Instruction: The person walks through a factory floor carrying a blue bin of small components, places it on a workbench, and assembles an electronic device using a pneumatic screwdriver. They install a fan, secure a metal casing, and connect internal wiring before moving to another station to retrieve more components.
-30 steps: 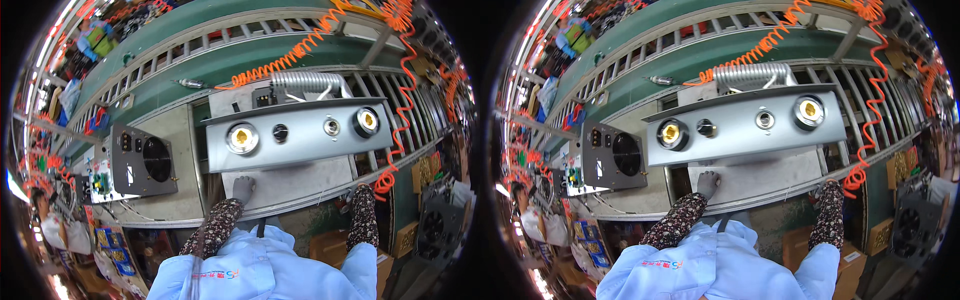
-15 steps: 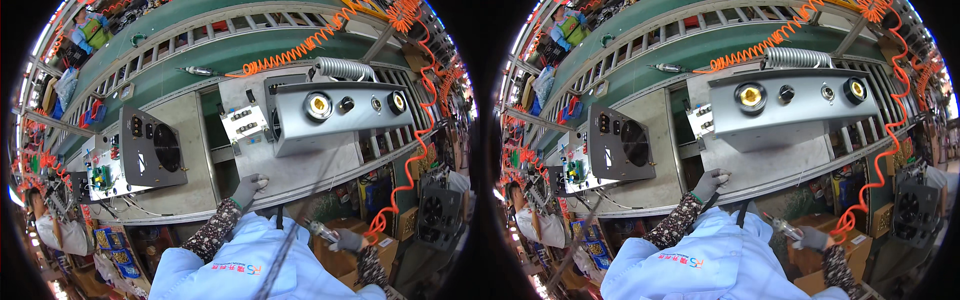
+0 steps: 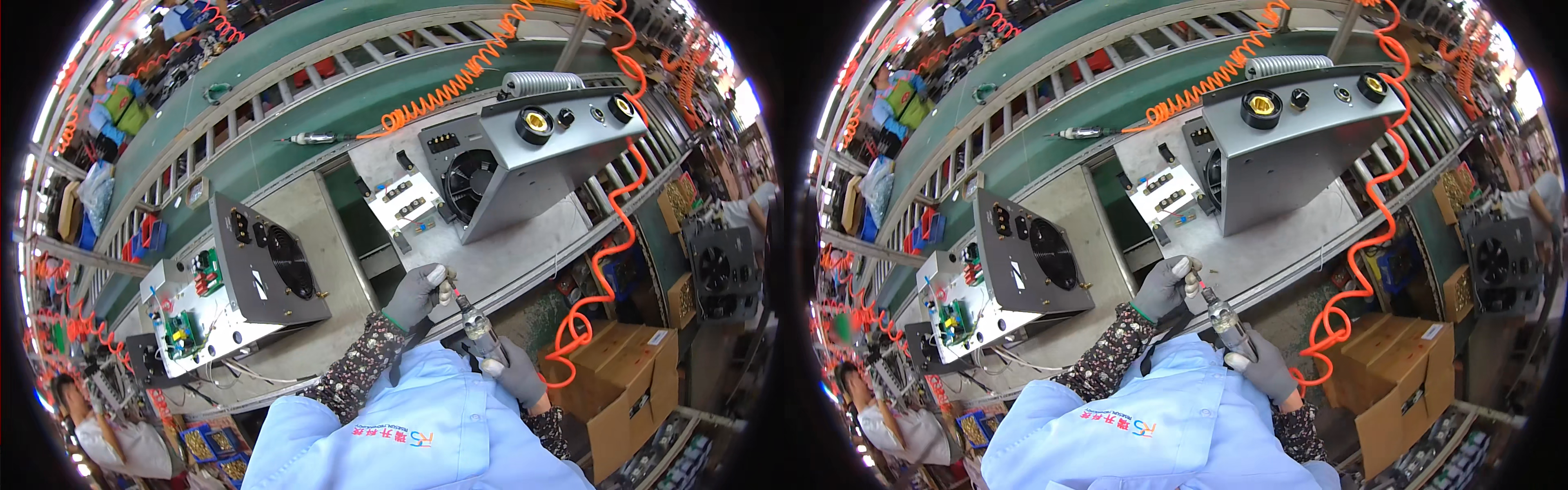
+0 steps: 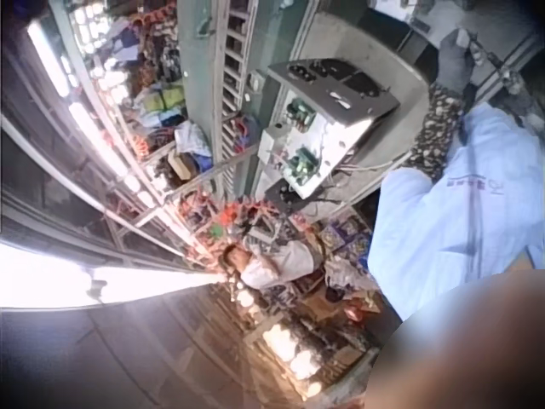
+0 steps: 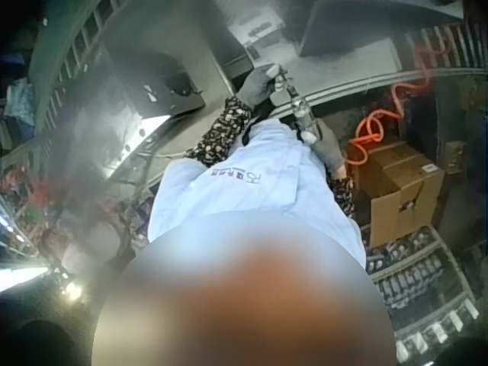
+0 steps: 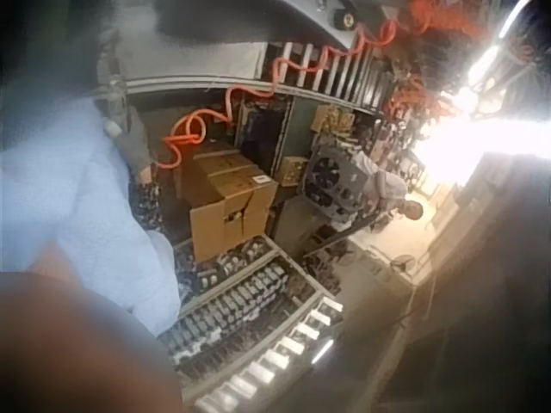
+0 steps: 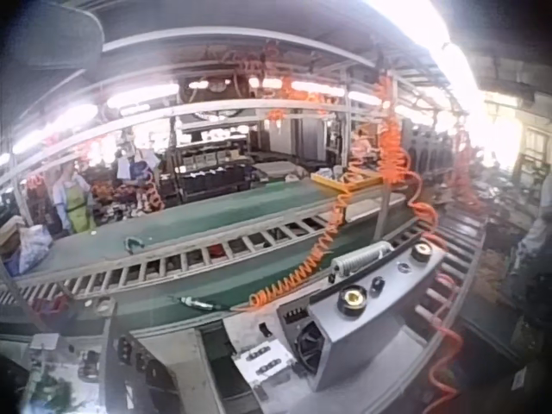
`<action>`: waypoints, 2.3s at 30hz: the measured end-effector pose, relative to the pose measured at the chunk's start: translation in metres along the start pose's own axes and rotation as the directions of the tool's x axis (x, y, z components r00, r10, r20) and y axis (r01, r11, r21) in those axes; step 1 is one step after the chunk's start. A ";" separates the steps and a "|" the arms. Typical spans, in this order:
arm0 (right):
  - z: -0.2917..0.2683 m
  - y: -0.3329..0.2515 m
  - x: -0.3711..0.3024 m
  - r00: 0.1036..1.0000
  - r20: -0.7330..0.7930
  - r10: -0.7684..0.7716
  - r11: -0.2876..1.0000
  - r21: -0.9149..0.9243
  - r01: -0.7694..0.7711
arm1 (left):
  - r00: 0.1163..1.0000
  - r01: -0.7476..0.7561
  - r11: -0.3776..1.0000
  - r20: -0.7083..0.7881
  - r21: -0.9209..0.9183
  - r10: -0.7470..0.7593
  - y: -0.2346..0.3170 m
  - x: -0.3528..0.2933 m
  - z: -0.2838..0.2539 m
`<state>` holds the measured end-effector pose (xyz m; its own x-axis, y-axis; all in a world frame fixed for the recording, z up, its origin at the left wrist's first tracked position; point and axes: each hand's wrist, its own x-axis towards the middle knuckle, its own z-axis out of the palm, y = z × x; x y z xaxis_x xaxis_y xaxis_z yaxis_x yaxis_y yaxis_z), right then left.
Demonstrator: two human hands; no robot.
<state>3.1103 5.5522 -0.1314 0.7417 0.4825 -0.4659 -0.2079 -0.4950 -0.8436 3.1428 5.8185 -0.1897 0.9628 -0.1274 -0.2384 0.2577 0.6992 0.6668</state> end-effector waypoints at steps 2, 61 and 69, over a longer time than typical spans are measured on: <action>0.007 -0.014 -0.010 0.999 -0.040 0.035 0.998 -0.054 -0.038 | 0.999 0.014 0.994 -0.030 0.105 -0.011 0.005 -0.007 -0.003; -0.029 -0.041 0.060 0.917 -0.235 0.323 0.907 0.354 -0.229 | 0.835 -0.400 0.916 -0.409 0.008 0.368 0.152 0.297 -0.030; -0.031 -0.054 0.066 0.884 -0.273 0.381 0.904 0.313 -0.293 | 0.822 -0.294 0.921 -0.424 0.256 0.380 0.096 0.313 -0.022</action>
<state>3.1905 5.5878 -0.1087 0.7500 0.0408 -0.6602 -0.6045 -0.3628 -0.7092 3.4669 5.8611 -0.2154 0.8545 0.4593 -0.2424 -0.0243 0.5015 0.8648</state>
